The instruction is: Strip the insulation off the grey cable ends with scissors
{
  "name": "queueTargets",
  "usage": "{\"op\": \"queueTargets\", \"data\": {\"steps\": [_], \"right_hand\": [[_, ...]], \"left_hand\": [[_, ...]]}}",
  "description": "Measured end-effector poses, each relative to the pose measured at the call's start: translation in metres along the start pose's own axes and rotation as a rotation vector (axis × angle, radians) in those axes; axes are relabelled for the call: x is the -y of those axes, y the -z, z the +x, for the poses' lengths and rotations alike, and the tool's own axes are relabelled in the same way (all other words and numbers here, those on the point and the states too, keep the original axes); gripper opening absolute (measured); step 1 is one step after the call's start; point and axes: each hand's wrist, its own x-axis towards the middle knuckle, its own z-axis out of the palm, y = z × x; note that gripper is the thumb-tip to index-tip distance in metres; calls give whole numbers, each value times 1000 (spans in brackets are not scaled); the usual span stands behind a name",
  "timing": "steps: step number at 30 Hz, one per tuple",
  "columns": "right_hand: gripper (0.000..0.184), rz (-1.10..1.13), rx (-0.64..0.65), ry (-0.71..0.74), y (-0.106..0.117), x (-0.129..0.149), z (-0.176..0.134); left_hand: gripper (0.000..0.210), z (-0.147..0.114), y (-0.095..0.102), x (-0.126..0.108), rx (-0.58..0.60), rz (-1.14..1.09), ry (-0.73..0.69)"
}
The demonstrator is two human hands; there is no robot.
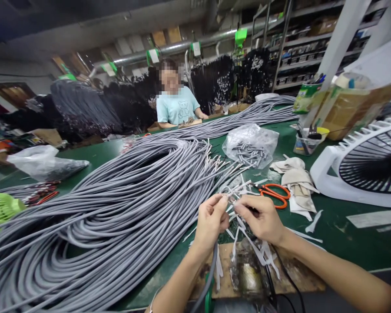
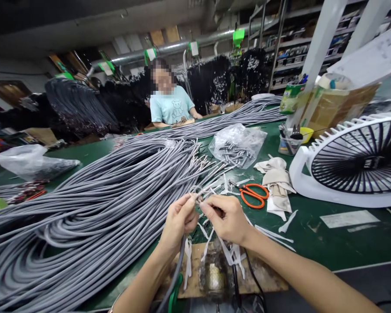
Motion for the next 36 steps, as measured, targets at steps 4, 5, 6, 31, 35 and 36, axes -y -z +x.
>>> {"op": "queueTargets", "data": {"steps": [4,5,6,31,35,36], "right_hand": [[26,37,-37,-97,0,-2,-2],[24,-12,-83,-45,0,-2,-3],[20,-78,-134,32,-1,-2,-5],[15,526,-166,-584,-8,-1,8],[20,683,-93,-789,-9,-7,10],[22,704,-74,-838,-10,-9,10]], "left_hand": [[29,-2,-4,2,65,82,63],[30,-3,-7,4,82,83,67],[30,-4,-9,5,96,65,72],[26,1,-8,-4,-198,124,-20],[22,3,-5,-5,-242,68,-110],[22,3,-4,-5,-225,50,-126]]}}
